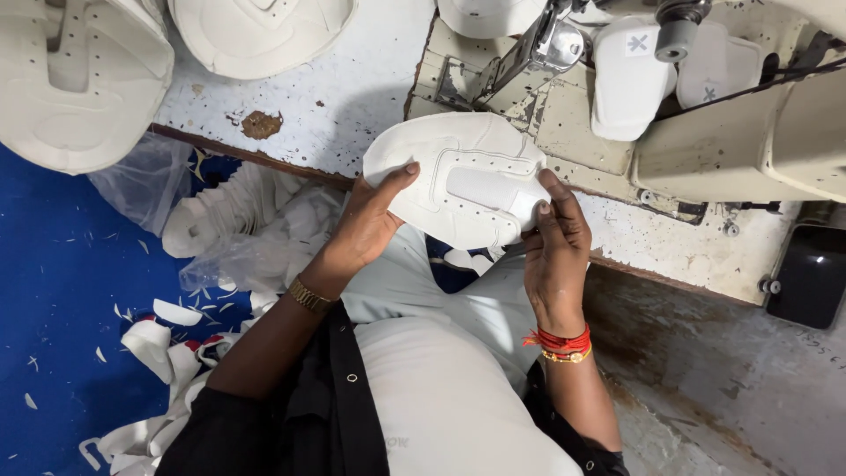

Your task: The person sits at a sewing machine and repeatedly sews white shoe uppers. They pick up a shoe upper, place it under the needle, guide it through the machine, and then remove the finished piece to place it on a stack.

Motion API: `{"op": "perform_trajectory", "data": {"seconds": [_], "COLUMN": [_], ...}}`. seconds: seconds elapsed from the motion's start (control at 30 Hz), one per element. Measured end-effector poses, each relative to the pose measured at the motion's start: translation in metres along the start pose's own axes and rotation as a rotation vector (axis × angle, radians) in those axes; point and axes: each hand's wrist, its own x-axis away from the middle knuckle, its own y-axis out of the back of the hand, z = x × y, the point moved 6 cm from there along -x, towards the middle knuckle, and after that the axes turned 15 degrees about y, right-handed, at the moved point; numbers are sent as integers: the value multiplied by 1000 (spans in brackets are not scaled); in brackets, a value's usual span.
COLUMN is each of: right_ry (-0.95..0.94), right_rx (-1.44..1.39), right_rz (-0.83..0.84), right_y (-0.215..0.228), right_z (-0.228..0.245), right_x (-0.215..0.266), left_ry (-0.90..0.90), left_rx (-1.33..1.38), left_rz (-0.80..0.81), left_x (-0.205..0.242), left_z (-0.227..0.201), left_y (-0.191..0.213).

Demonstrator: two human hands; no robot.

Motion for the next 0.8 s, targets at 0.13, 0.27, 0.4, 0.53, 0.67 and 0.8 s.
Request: {"op": "perform_trajectory", "data": {"seconds": [0.13,0.27,0.4,0.53,0.67,0.8], "right_ry": [21,43,37,32,-3,-23], "right_rx": [40,116,143,165,136,136], "right_rz": [29,81,121,140,147,144], "right_y": [-8,-9,-20,-27,-38,-32], "right_z": [3,1,4,7,13,5], "right_x": [-2,-6,-7,-8,-9,-11], "left_ry": [5,-17,-16,-27,-28,-49], "left_rx": [20,24,17,-12,-31,-56], "left_rz": [3,-17,-26,-42,-40,-43], "left_x": [0,-2,-1,-3,-4,-7], "left_z": [-1,-1,-5,-7,-10,-7], "left_y": [1,6,4,8,6,13]}}
